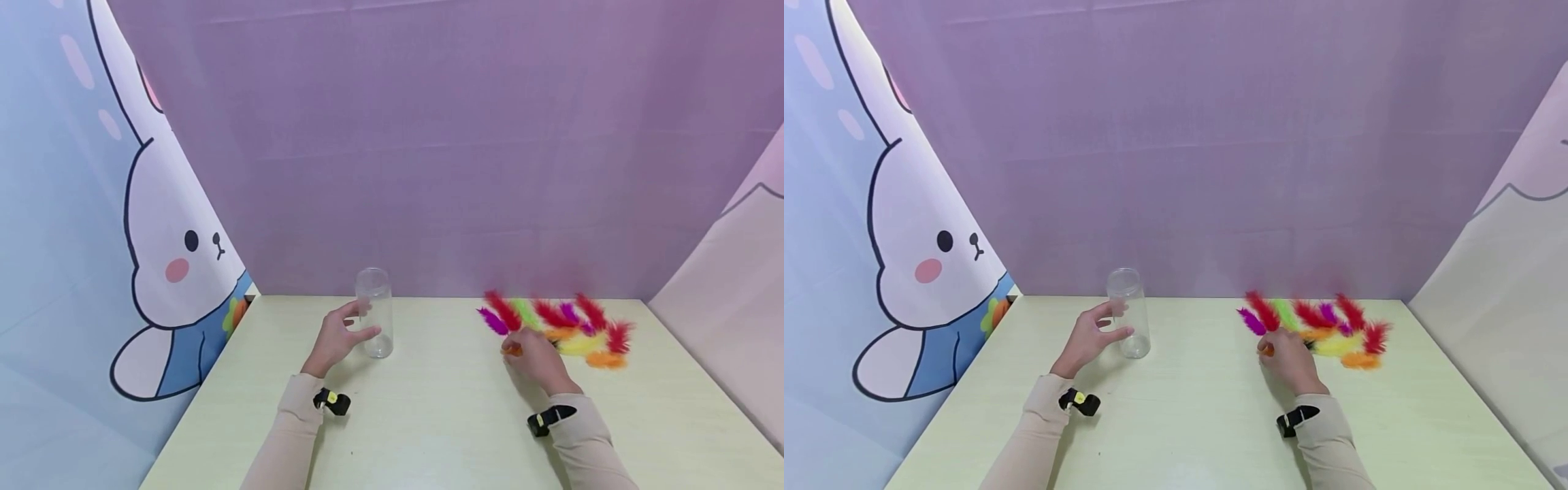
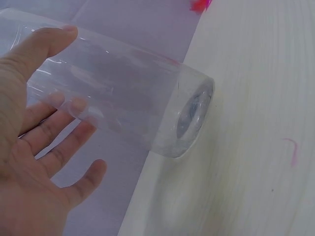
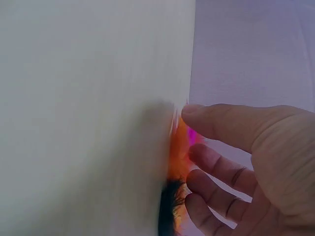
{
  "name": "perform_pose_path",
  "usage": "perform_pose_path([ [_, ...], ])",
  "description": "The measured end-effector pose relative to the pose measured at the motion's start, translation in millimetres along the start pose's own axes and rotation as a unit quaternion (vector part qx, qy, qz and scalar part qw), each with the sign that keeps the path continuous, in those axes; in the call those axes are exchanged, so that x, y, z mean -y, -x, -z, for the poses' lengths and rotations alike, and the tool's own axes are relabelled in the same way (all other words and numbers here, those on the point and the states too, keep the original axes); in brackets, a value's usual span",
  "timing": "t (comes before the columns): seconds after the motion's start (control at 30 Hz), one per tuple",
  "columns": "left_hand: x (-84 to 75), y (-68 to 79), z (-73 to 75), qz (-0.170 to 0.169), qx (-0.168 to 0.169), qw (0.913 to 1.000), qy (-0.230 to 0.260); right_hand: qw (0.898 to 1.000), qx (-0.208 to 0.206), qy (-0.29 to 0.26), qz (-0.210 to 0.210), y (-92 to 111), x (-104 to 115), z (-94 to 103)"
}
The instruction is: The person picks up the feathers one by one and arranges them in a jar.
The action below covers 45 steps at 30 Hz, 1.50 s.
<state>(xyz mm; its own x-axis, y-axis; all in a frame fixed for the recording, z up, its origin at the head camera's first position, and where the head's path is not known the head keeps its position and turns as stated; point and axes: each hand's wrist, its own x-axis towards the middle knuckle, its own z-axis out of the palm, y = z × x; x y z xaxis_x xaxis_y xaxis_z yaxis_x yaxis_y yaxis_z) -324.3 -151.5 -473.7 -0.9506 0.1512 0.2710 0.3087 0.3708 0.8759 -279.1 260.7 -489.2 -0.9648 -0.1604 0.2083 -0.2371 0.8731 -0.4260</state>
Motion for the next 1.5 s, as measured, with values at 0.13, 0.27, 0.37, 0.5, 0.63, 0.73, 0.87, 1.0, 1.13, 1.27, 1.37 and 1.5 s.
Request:
perform_pose_path([
  [0.13,-0.6,0.5,-0.4,0.0,-0.001,1.0,-0.003,1.0,-0.009,0.009,0.021,1.1,-0.1,-0.2],
  [0.27,-0.4,0.4,-0.9,-0.003,0.002,1.0,-0.001,0.999,-0.007,0.018,0.028,1.8,-0.4,0.2],
  [0.37,-0.3,0.1,-1.4,-0.005,0.003,1.0,-0.004,0.999,-0.001,0.02,0.026,1.6,0.1,0.6],
  [0.5,0.1,-0.1,-0.7,-0.008,0.0,0.9999,-0.01,0.999,0.007,0.018,0.028,0.5,0.8,1.4],
  [0.63,1.0,0.1,0.8,-0.01,-0.001,0.9999,-0.013,0.999,0.014,0.017,0.03,-0.7,1.2,1.5],
  [0.73,2.2,-0.3,1.2,-0.011,0.0,0.9999,-0.013,0.999,0.017,0.017,0.032,-2.0,0.5,0.6],
  [0.87,3.8,-1.0,1.4,-0.013,-0.001,0.9999,-0.009,0.999,0.015,0.015,0.035,-4.4,-1.0,-0.9],
  [1.0,5.9,-1.6,1.4,-0.015,0.001,0.9999,-0.003,0.999,0.017,0.012,0.038,-6.1,-1.8,-1.9],
  [1.13,6.6,-1.6,0.9,-0.014,0.002,0.9999,0.0,0.999,0.023,0.004,0.035,-7.4,-2.0,-1.1],
  [1.27,6.3,-1.6,0.6,-0.016,0.0,0.9999,0.0,0.999,0.025,-0.026,0.008,-8.4,-0.4,2.5],
  [1.37,6.0,-2.0,0.7,-0.019,-0.001,0.9998,-0.001,0.998,0.022,-0.053,-0.018,-9.3,1.1,6.6],
  [1.5,4.8,-2.6,0.9,-0.019,-0.001,0.9998,-0.005,0.997,0.023,-0.071,-0.036,-10.7,1.6,11.5],
])
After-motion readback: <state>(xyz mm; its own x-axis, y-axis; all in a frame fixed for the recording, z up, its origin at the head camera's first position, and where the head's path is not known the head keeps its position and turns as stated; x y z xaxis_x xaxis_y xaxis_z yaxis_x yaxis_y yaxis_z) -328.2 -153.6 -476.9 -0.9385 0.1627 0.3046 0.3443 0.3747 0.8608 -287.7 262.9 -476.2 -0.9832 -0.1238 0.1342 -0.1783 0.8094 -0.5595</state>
